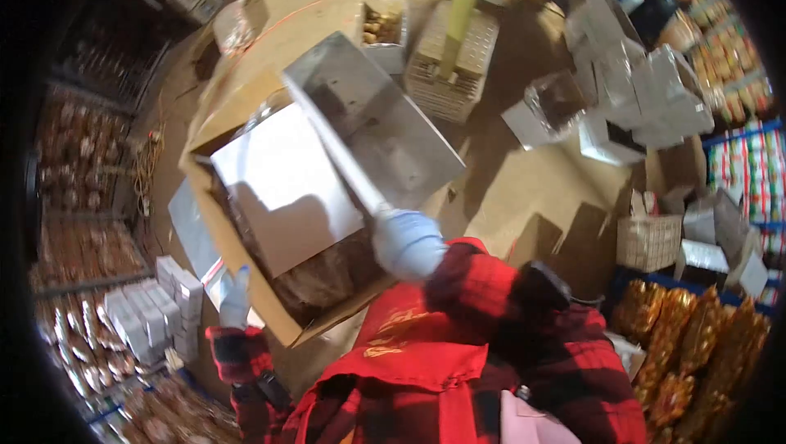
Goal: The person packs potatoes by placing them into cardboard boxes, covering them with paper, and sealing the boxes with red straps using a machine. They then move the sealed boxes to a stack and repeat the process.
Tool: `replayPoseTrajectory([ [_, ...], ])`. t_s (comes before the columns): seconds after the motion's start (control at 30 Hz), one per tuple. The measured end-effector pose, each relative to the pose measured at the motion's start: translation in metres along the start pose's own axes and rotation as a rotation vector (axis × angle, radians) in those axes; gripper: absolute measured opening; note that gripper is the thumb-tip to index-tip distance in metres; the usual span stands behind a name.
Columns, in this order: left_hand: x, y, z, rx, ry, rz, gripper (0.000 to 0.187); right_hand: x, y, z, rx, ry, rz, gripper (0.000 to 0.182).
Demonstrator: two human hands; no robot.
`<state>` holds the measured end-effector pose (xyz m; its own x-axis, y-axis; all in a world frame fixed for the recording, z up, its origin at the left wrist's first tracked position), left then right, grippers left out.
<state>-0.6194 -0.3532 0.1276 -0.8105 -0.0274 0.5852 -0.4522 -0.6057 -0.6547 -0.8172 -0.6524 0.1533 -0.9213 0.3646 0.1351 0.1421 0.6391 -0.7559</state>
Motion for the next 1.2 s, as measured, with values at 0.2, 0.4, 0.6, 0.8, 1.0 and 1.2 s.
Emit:
replayPoseTrajectory([
  [0.2, 0.015, 0.004, 0.006, -0.088, -0.082, 0.036, 0.045, 0.011, -0.003, 0.006, 0.006, -0.135, -0.093, 0.016],
  [0.4, 0.013, 0.006, -0.03, -0.054, 0.033, 0.061, 0.045, 0.015, -0.011, 0.016, -0.073, -0.152, -0.181, 0.027],
  [0.6, 0.102, 0.02, 0.163, -0.623, 0.563, 0.361, 0.072, -0.067, -0.073, 0.01, -0.162, -0.476, -0.048, 0.039],
  [0.8, 0.022, 0.1, 0.208, -1.153, 0.223, 0.221, 0.108, -0.248, -0.063, -0.085, 0.276, -0.895, 0.174, 0.067],
  [1.0, -0.039, 0.124, 0.167, -0.693, 0.242, -0.142, 0.109, -0.284, -0.014, -0.104, 0.662, -0.775, -0.632, 0.044],
  [1.2, 0.015, 0.096, 0.168, -0.618, 0.247, -0.005, 0.08, -0.228, 0.028, -0.054, 0.732, -1.066, -0.299, 0.039],
])
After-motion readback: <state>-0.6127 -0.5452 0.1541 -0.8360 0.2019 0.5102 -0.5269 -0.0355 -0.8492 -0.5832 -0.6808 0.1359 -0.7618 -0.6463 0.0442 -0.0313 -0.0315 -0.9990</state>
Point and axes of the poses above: each hand's wrist, its own x-axis away from the middle knuckle, its own y-axis out of the palm, z = x × y, the point moved 5 cm from there along -x, towards the middle knuckle, and after that the axes turned 15 degrees about -y, right-handed, at the moved point
